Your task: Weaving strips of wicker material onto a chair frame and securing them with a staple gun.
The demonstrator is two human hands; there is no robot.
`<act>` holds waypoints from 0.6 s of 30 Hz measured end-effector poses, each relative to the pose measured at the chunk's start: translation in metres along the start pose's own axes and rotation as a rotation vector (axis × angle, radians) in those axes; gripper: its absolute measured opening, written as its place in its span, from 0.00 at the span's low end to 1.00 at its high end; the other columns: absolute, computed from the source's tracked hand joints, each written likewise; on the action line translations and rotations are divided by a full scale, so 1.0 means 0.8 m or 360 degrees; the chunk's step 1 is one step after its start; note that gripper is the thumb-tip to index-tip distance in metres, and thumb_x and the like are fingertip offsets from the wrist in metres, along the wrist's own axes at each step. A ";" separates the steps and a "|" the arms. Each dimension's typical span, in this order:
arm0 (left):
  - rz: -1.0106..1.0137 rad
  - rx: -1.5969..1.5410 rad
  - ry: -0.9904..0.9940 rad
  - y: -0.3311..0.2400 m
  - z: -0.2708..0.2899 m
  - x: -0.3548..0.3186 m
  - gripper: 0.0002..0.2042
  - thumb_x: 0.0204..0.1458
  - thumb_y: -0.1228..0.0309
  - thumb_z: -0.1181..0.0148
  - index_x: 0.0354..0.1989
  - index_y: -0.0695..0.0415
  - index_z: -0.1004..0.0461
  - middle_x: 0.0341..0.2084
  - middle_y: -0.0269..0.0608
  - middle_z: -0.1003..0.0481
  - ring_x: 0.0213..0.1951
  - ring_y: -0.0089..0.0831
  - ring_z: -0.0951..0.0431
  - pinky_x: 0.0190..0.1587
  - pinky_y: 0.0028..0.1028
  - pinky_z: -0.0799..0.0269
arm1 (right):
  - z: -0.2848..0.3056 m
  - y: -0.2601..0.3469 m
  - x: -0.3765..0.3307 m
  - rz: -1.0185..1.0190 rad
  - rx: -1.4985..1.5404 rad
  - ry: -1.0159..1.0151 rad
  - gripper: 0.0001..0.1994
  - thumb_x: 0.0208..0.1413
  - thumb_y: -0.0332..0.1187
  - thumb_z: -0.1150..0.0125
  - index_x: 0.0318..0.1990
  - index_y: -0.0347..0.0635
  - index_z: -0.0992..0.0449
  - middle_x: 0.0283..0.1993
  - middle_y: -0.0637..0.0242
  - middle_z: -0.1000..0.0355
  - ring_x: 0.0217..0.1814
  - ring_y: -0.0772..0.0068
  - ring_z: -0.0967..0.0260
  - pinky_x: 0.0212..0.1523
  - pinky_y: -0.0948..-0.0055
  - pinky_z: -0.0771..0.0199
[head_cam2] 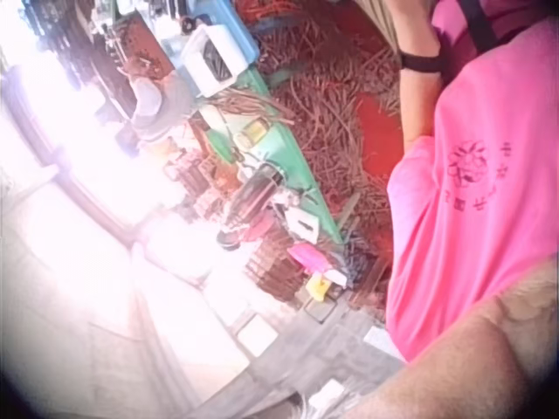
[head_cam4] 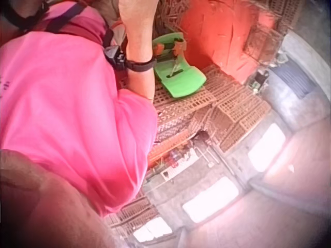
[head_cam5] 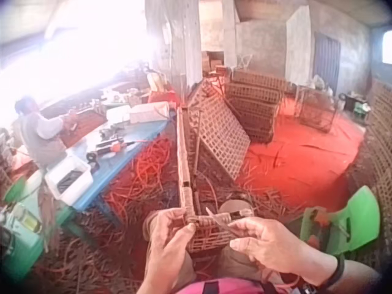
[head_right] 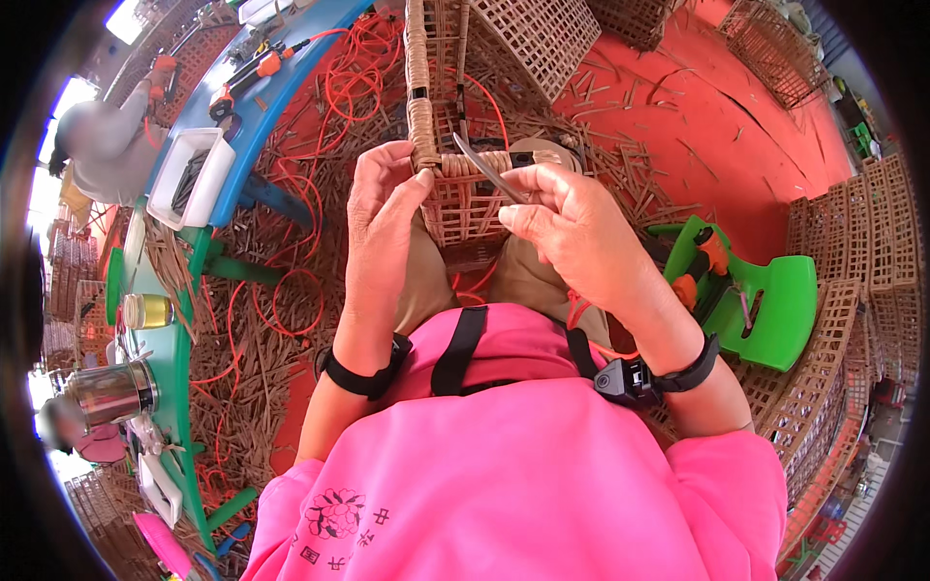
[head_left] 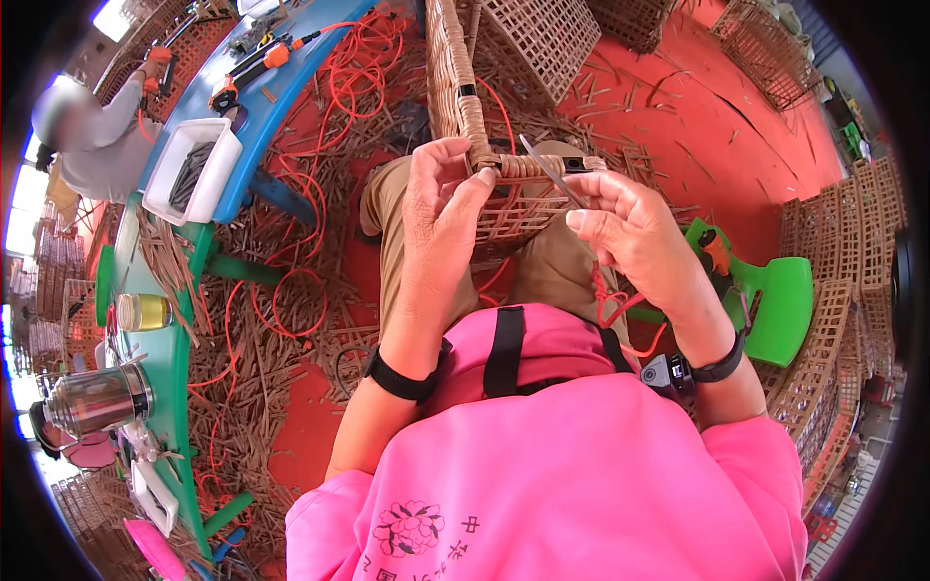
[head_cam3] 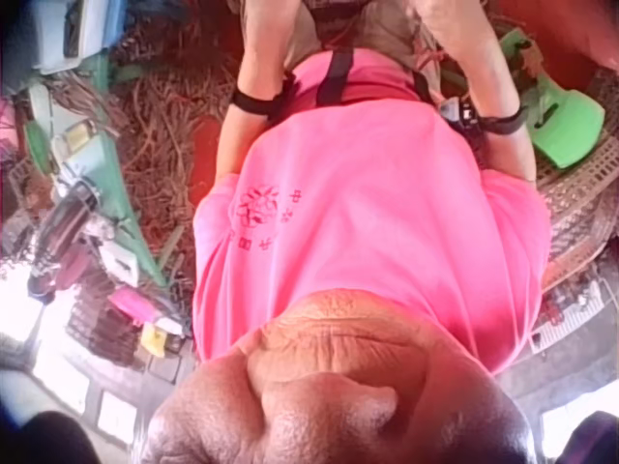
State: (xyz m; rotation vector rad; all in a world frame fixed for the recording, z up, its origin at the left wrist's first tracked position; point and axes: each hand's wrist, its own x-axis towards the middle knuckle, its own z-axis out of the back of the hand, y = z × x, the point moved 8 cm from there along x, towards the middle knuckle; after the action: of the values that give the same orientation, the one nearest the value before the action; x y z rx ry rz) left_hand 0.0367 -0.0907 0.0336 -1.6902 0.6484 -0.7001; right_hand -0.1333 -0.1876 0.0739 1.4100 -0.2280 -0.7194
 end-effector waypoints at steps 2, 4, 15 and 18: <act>-0.0070 0.0085 -0.0014 -0.001 0.001 0.002 0.15 0.61 0.74 0.39 0.56 0.61 0.30 0.45 0.37 0.24 0.47 0.22 0.25 0.53 0.26 0.29 | -0.004 -0.007 0.001 0.0023 0.0115 0.0013 0.16 0.66 0.29 0.38 0.58 0.33 0.26 0.40 0.78 0.28 0.33 0.91 0.40 0.32 0.83 0.39; -0.0113 0.0182 -0.0051 0.000 0.003 0.004 0.16 0.60 0.75 0.37 0.55 0.62 0.30 0.44 0.40 0.24 0.46 0.25 0.23 0.51 0.27 0.27 | -0.005 -0.015 -0.001 0.0000 0.0172 0.0005 0.16 0.65 0.29 0.37 0.58 0.34 0.25 0.39 0.78 0.29 0.32 0.92 0.42 0.30 0.84 0.41; -0.0096 0.0196 -0.0117 -0.008 -0.002 0.003 0.14 0.61 0.77 0.40 0.54 0.65 0.31 0.43 0.40 0.24 0.43 0.22 0.24 0.48 0.25 0.27 | -0.022 -0.028 -0.009 -0.0015 0.0412 0.0190 0.18 0.65 0.26 0.40 0.62 0.35 0.27 0.42 0.75 0.29 0.34 0.90 0.37 0.33 0.84 0.35; -0.0069 0.0238 -0.0142 -0.013 -0.004 0.002 0.13 0.61 0.77 0.41 0.53 0.65 0.32 0.42 0.41 0.24 0.42 0.21 0.24 0.46 0.25 0.27 | -0.020 -0.032 -0.008 -0.0067 0.0347 0.0126 0.23 0.62 0.32 0.35 0.64 0.35 0.27 0.39 0.79 0.30 0.29 0.90 0.38 0.28 0.85 0.37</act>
State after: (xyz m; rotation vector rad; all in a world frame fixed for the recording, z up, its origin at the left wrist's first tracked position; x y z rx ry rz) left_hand 0.0355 -0.0917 0.0449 -1.5916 0.4862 -0.6828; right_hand -0.1376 -0.1707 0.0480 1.6516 -0.2200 -0.6873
